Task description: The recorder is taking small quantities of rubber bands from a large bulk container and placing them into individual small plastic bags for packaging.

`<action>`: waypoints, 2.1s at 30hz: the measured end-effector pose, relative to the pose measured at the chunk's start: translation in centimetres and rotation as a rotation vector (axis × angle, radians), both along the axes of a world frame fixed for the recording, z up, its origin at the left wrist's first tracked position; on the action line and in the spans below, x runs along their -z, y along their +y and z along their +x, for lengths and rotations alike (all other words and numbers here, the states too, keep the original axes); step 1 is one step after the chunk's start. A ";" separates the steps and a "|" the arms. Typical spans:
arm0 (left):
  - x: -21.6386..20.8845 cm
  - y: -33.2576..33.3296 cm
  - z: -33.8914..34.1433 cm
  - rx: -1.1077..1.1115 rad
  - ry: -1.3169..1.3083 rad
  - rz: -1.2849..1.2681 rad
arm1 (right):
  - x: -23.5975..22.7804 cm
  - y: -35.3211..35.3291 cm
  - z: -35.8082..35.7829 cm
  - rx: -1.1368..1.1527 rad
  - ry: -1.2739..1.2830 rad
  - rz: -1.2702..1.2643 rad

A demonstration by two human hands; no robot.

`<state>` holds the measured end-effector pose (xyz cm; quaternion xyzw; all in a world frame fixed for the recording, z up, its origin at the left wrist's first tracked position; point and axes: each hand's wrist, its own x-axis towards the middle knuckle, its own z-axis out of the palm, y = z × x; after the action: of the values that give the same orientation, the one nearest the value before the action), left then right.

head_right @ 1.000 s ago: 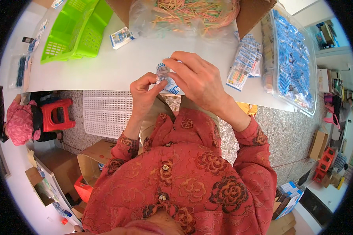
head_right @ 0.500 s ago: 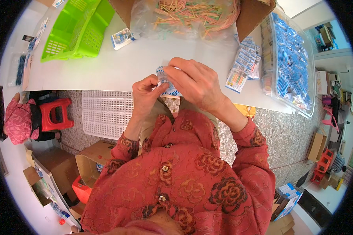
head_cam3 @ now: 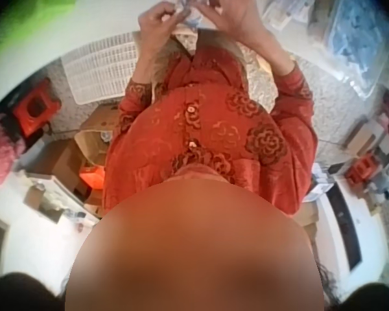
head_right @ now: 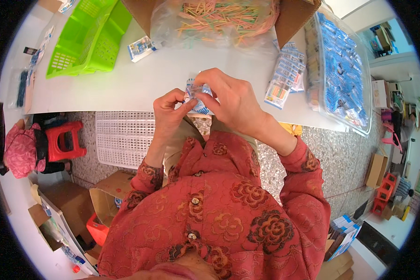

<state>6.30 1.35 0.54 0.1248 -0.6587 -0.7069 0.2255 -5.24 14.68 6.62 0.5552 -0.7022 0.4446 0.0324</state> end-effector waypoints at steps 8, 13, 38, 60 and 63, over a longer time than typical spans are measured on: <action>0.7 -0.3 0.2 -0.056 -0.051 -0.194 | -0.7 0.4 -0.4 -0.076 -0.149 0.125; 0.6 -0.1 0.1 -0.021 -0.063 -0.175 | -0.6 0.3 -0.2 -0.105 -0.071 0.045; 2.0 -0.2 -0.8 -0.036 0.090 -0.394 | -0.9 0.2 -0.3 -0.186 -0.072 0.295; 2.0 0.4 -1.4 -0.180 0.050 -0.421 | -1.0 -1.0 0.4 -0.029 0.172 0.250; 1.5 -0.7 -1.4 -0.166 0.030 -0.392 | -1.0 -1.4 0.3 -0.033 0.195 0.250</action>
<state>4.93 0.69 -0.95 0.1217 -0.7677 -0.5460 0.3126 -4.89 13.29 7.66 0.6069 -0.7363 0.2982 0.0237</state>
